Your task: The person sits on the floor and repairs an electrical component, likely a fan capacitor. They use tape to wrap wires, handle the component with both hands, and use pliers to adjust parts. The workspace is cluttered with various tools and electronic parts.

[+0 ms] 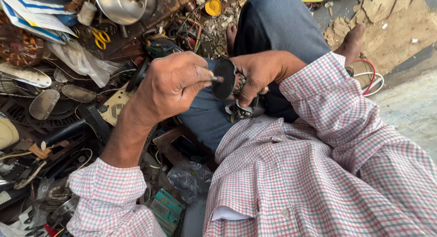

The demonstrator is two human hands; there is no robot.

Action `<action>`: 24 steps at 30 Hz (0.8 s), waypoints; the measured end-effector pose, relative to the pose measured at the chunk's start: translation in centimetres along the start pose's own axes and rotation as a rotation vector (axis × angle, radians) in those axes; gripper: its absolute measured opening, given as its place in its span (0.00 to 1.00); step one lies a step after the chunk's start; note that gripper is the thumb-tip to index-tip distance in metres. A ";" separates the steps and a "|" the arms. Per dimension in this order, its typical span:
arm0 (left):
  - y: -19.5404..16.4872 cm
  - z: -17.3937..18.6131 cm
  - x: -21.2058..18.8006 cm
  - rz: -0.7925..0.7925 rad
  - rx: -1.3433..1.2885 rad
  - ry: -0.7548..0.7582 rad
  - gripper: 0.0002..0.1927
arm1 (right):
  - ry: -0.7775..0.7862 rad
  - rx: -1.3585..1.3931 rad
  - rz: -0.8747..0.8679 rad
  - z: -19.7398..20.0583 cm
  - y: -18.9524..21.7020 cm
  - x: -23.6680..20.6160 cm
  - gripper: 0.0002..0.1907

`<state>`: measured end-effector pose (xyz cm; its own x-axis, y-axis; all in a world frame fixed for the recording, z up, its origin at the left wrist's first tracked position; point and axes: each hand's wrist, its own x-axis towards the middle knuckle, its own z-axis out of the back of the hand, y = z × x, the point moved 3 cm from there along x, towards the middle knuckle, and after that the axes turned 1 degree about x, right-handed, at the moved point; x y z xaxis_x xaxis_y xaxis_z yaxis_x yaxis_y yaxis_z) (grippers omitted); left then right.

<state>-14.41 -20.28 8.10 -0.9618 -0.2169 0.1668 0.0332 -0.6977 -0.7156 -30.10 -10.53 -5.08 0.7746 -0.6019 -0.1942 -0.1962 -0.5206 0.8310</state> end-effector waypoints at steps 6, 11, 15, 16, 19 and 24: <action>1.0 -0.4 -0.4 0.117 -0.025 0.027 0.08 | -0.154 -0.203 -0.121 0.0 0.2 0.4 0.10; 1.0 0.0 -0.2 0.036 -0.053 0.011 0.08 | -0.073 -0.024 -0.078 0.0 0.2 0.3 0.13; 1.3 -0.2 -0.1 0.156 -0.072 -0.010 0.07 | -0.178 -0.244 0.019 0.2 -0.3 0.4 0.10; 1.3 -0.3 0.0 0.159 -0.024 -0.032 0.07 | -0.258 -0.319 0.066 0.3 -0.4 0.5 0.12; 1.2 -0.3 0.1 0.172 0.047 -0.071 0.07 | -0.400 -0.443 0.198 0.3 -0.3 0.7 0.14; 1.5 2.2 0.3 0.129 0.002 0.036 0.09 | -0.406 -0.461 0.274 0.9 0.5 0.6 0.13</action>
<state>-14.10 -22.86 8.57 -0.9586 -0.2805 0.0491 0.1578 -0.6667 -0.7284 -30.26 -11.71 -5.29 0.4278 -0.9025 -0.0504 -0.0066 -0.0589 0.9982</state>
